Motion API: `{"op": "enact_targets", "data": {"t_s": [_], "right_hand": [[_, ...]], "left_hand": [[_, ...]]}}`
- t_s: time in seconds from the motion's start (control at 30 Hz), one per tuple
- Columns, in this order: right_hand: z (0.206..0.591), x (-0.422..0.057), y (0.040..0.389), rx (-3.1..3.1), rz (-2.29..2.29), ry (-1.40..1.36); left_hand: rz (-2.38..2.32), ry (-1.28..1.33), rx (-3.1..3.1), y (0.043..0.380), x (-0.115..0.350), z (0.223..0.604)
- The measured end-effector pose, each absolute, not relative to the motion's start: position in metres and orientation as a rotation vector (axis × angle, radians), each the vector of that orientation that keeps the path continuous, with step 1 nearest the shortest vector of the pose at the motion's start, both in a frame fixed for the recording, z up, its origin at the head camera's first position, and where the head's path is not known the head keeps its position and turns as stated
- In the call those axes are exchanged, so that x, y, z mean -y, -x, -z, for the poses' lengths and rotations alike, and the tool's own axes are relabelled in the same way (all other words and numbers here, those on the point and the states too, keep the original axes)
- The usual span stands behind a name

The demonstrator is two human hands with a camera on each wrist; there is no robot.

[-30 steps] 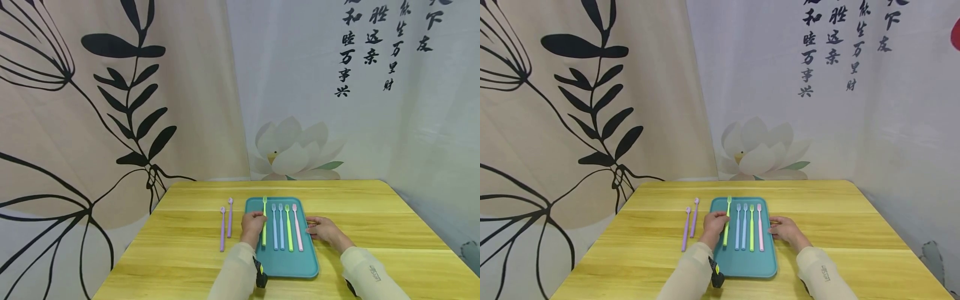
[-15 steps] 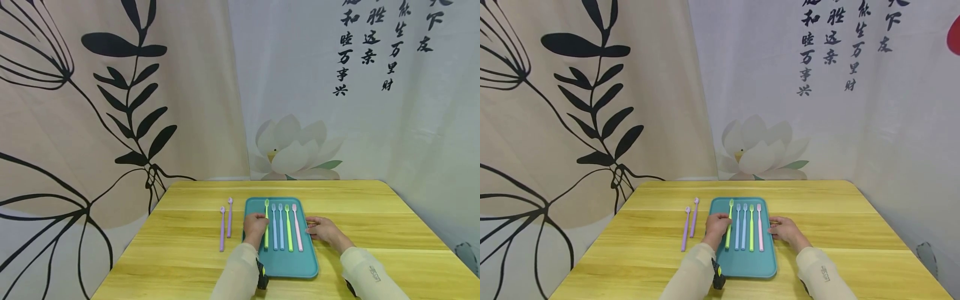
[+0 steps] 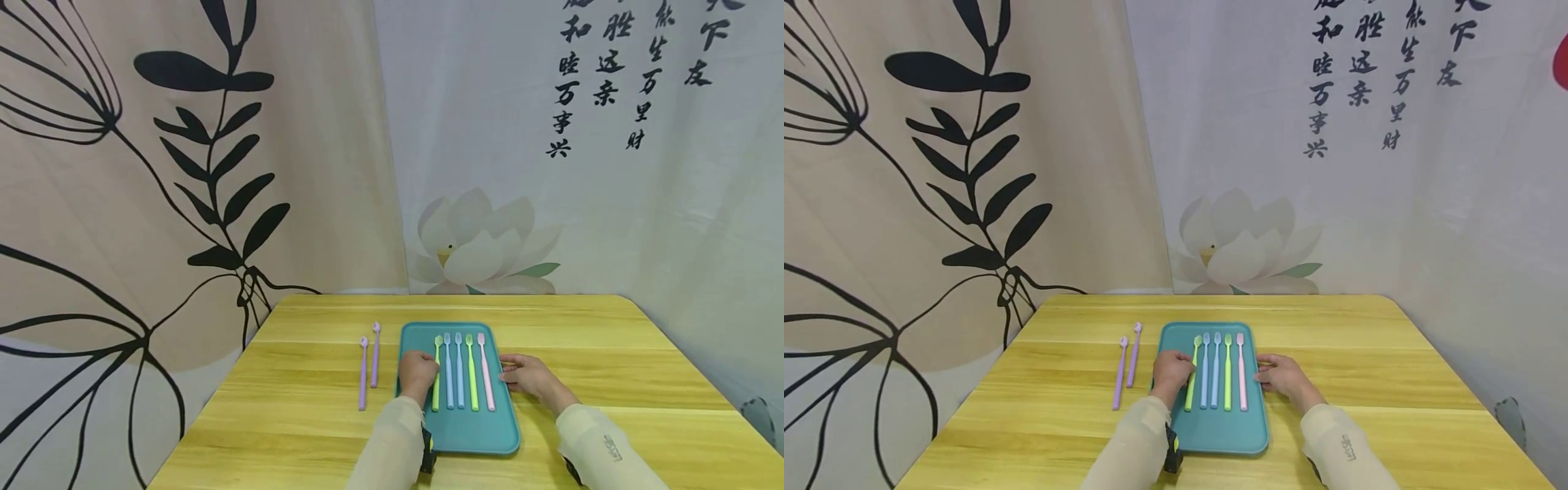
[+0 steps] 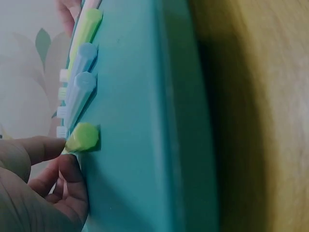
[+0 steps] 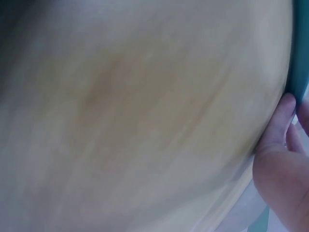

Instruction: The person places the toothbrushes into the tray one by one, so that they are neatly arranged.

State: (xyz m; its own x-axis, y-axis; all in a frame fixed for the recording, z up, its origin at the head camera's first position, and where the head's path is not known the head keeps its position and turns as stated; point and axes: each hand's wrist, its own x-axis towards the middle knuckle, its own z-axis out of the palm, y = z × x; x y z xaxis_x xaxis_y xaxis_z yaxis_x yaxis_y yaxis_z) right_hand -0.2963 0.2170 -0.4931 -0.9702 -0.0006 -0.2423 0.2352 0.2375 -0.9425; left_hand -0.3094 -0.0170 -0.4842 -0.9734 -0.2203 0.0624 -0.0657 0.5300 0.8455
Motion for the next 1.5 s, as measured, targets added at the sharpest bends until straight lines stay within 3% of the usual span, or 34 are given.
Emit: {"op": "enact_targets", "data": {"t_s": [0.9,1.5], "right_hand": [[0.494,-0.219,0.296,-2.289,1.844,-0.194],[0.497,-0.218,0.297,-2.315,1.828,-0.207]], "left_hand": [[1.490,-0.320,2.611,0.312,0.024,0.471],[1.516,-0.233,2.545,0.319,0.057,0.458]]}}
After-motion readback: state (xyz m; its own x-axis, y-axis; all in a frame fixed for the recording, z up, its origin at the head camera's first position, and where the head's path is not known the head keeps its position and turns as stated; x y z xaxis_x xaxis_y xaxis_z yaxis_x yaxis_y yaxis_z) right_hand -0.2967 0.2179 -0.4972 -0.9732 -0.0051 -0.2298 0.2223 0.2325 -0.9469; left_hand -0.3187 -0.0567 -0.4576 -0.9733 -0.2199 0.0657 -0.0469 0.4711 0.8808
